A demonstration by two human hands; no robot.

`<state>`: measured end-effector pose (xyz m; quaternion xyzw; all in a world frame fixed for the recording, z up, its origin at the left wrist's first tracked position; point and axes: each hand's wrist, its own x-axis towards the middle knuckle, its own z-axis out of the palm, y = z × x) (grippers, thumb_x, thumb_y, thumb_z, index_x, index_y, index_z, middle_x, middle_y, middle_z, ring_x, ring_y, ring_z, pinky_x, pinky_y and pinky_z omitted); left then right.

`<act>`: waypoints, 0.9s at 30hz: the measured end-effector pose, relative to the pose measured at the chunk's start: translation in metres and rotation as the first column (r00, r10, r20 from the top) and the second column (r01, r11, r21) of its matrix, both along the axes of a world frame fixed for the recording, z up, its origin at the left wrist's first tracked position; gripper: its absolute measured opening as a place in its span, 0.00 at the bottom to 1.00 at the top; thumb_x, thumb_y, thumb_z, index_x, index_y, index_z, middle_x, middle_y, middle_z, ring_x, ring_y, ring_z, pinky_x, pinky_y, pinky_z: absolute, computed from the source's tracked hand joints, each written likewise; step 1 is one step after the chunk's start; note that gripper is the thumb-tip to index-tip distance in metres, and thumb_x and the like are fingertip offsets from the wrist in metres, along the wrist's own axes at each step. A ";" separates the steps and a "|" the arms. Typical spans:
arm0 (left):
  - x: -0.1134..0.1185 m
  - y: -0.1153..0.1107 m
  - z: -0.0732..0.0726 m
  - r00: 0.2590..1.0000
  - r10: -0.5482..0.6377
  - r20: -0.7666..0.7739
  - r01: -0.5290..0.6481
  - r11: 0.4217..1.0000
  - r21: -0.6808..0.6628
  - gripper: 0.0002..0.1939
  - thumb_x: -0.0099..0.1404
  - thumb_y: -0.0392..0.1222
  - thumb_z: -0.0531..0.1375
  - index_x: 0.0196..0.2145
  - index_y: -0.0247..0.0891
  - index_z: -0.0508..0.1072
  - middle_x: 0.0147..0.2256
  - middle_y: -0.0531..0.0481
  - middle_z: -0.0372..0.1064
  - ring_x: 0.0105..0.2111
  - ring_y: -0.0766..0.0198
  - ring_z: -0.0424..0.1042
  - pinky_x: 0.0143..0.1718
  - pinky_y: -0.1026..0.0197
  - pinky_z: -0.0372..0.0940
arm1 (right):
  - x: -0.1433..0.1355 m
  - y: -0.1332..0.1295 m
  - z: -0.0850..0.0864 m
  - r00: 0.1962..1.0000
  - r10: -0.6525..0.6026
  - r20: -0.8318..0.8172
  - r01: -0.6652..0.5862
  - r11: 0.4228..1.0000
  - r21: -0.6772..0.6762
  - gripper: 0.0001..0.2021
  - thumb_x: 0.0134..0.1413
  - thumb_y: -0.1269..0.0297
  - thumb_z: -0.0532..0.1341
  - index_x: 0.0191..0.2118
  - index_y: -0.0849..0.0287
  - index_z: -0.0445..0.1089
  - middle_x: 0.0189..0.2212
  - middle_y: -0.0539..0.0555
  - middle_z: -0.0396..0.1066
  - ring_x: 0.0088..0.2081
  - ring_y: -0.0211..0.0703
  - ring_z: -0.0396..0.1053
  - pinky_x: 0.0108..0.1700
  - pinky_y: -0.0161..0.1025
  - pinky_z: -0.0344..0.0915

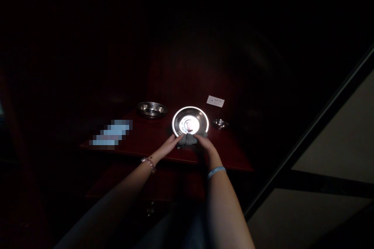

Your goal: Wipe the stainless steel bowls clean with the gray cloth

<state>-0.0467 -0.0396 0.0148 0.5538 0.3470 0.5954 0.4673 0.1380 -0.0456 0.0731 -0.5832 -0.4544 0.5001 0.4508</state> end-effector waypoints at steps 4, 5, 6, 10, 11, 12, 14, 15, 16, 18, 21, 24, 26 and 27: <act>0.000 -0.001 0.001 1.000 0.004 -0.001 -0.004 1.000 0.001 0.32 0.51 0.65 0.66 0.45 0.37 0.78 0.52 0.39 0.76 0.60 0.45 0.67 0.64 0.47 0.57 | -0.002 0.004 -0.005 0.999 0.038 -0.034 -0.038 0.999 -0.004 0.15 0.57 0.66 0.63 0.49 0.65 0.74 0.38 0.58 0.78 0.36 0.41 0.75 0.44 0.40 0.73; 0.000 -0.001 0.002 1.000 0.009 -0.004 -0.009 1.000 0.008 0.32 0.51 0.65 0.66 0.45 0.37 0.78 0.51 0.39 0.77 0.60 0.44 0.67 0.63 0.46 0.57 | -0.002 0.005 -0.007 0.998 0.041 -0.037 -0.041 0.999 0.000 0.16 0.57 0.65 0.63 0.50 0.65 0.73 0.38 0.57 0.78 0.36 0.41 0.75 0.44 0.40 0.73; 0.000 -0.002 0.003 1.000 0.012 -0.007 -0.012 1.000 0.015 0.32 0.52 0.64 0.66 0.45 0.36 0.78 0.50 0.39 0.77 0.59 0.44 0.68 0.63 0.46 0.57 | -0.002 0.006 -0.008 0.999 0.038 -0.035 -0.038 0.999 0.003 0.17 0.57 0.64 0.64 0.51 0.65 0.73 0.37 0.57 0.78 0.35 0.41 0.75 0.43 0.39 0.73; -0.001 -0.004 0.006 1.000 0.013 -0.002 -0.013 1.000 0.013 0.29 0.53 0.61 0.66 0.44 0.35 0.78 0.50 0.39 0.77 0.59 0.44 0.68 0.64 0.47 0.56 | -0.002 0.010 -0.011 0.999 0.022 -0.040 -0.022 1.000 0.009 0.17 0.56 0.65 0.64 0.51 0.65 0.72 0.38 0.57 0.77 0.33 0.41 0.74 0.41 0.40 0.74; 0.000 -0.005 0.006 1.000 0.012 0.003 -0.012 1.000 0.007 0.29 0.54 0.61 0.67 0.44 0.35 0.78 0.51 0.39 0.77 0.59 0.45 0.68 0.64 0.47 0.56 | -0.002 0.010 -0.011 0.999 0.021 -0.044 -0.021 1.000 0.010 0.17 0.56 0.66 0.64 0.50 0.65 0.72 0.39 0.58 0.77 0.33 0.41 0.74 0.40 0.40 0.74; 0.000 -0.005 0.006 1.000 0.012 0.007 -0.012 1.000 0.002 0.29 0.53 0.61 0.67 0.44 0.35 0.78 0.51 0.40 0.77 0.59 0.45 0.68 0.65 0.48 0.55 | -0.002 0.010 -0.011 0.999 0.021 -0.047 -0.021 1.000 0.009 0.16 0.56 0.66 0.64 0.50 0.65 0.72 0.39 0.58 0.77 0.33 0.41 0.74 0.40 0.40 0.75; 0.000 -0.006 0.007 1.000 0.013 0.013 -0.013 1.000 -0.005 0.29 0.53 0.62 0.67 0.44 0.36 0.79 0.52 0.40 0.76 0.59 0.45 0.68 0.65 0.49 0.55 | -0.001 0.009 -0.010 0.998 0.021 -0.053 -0.021 1.000 0.010 0.16 0.56 0.66 0.65 0.50 0.65 0.72 0.39 0.58 0.77 0.33 0.41 0.74 0.41 0.41 0.75; 0.000 -0.006 0.007 1.000 0.014 0.015 -0.014 1.000 -0.004 0.30 0.53 0.62 0.67 0.45 0.36 0.78 0.52 0.40 0.76 0.59 0.45 0.68 0.64 0.48 0.56 | -0.002 0.009 -0.010 0.998 0.024 -0.055 -0.024 1.000 0.011 0.16 0.56 0.66 0.64 0.50 0.65 0.72 0.38 0.57 0.77 0.32 0.41 0.74 0.41 0.41 0.75; 0.000 -0.006 0.007 1.000 0.017 0.016 -0.017 1.000 -0.001 0.31 0.52 0.63 0.67 0.45 0.36 0.78 0.52 0.39 0.76 0.59 0.45 0.68 0.64 0.48 0.56 | -0.002 0.008 -0.009 0.998 0.029 -0.056 -0.028 1.000 0.013 0.16 0.56 0.66 0.64 0.50 0.65 0.72 0.38 0.57 0.77 0.32 0.41 0.74 0.42 0.42 0.75; 0.000 -0.006 0.008 1.000 0.025 0.017 -0.025 1.000 0.008 0.32 0.51 0.64 0.67 0.44 0.35 0.78 0.51 0.39 0.77 0.59 0.45 0.69 0.63 0.48 0.57 | -0.003 0.007 -0.009 0.998 0.042 -0.055 -0.041 0.999 0.015 0.15 0.57 0.66 0.64 0.49 0.64 0.72 0.37 0.56 0.77 0.31 0.40 0.73 0.42 0.42 0.75; -0.001 -0.004 0.007 0.999 0.049 0.022 -0.049 0.999 0.010 0.31 0.51 0.65 0.67 0.42 0.37 0.78 0.50 0.39 0.78 0.58 0.44 0.70 0.62 0.47 0.59 | -0.004 0.005 -0.007 0.997 0.048 -0.053 -0.048 0.999 0.016 0.14 0.57 0.66 0.64 0.48 0.64 0.72 0.37 0.57 0.77 0.32 0.41 0.74 0.42 0.43 0.75; -0.002 -0.002 0.006 0.997 0.069 0.040 -0.068 0.998 -0.011 0.33 0.49 0.66 0.67 0.42 0.36 0.78 0.49 0.38 0.78 0.55 0.43 0.71 0.59 0.46 0.62 | -0.005 0.003 -0.005 0.997 0.046 -0.057 -0.044 0.999 0.023 0.14 0.57 0.66 0.64 0.48 0.63 0.73 0.37 0.57 0.77 0.33 0.42 0.74 0.43 0.44 0.75; -0.002 -0.002 0.006 0.996 0.080 0.040 -0.079 0.996 -0.027 0.33 0.49 0.66 0.67 0.42 0.36 0.78 0.49 0.38 0.78 0.54 0.43 0.72 0.57 0.47 0.63 | -0.005 0.002 -0.005 0.998 0.040 -0.044 -0.040 0.999 0.005 0.13 0.57 0.65 0.64 0.47 0.63 0.73 0.35 0.56 0.77 0.33 0.43 0.74 0.43 0.44 0.75; -0.002 -0.002 0.006 0.996 0.088 0.034 -0.087 0.996 -0.031 0.33 0.49 0.66 0.66 0.42 0.36 0.78 0.48 0.38 0.78 0.53 0.44 0.73 0.56 0.47 0.64 | -0.004 0.002 -0.005 0.999 0.034 -0.037 -0.034 0.999 -0.003 0.13 0.56 0.65 0.64 0.46 0.63 0.74 0.34 0.56 0.77 0.33 0.43 0.74 0.42 0.44 0.75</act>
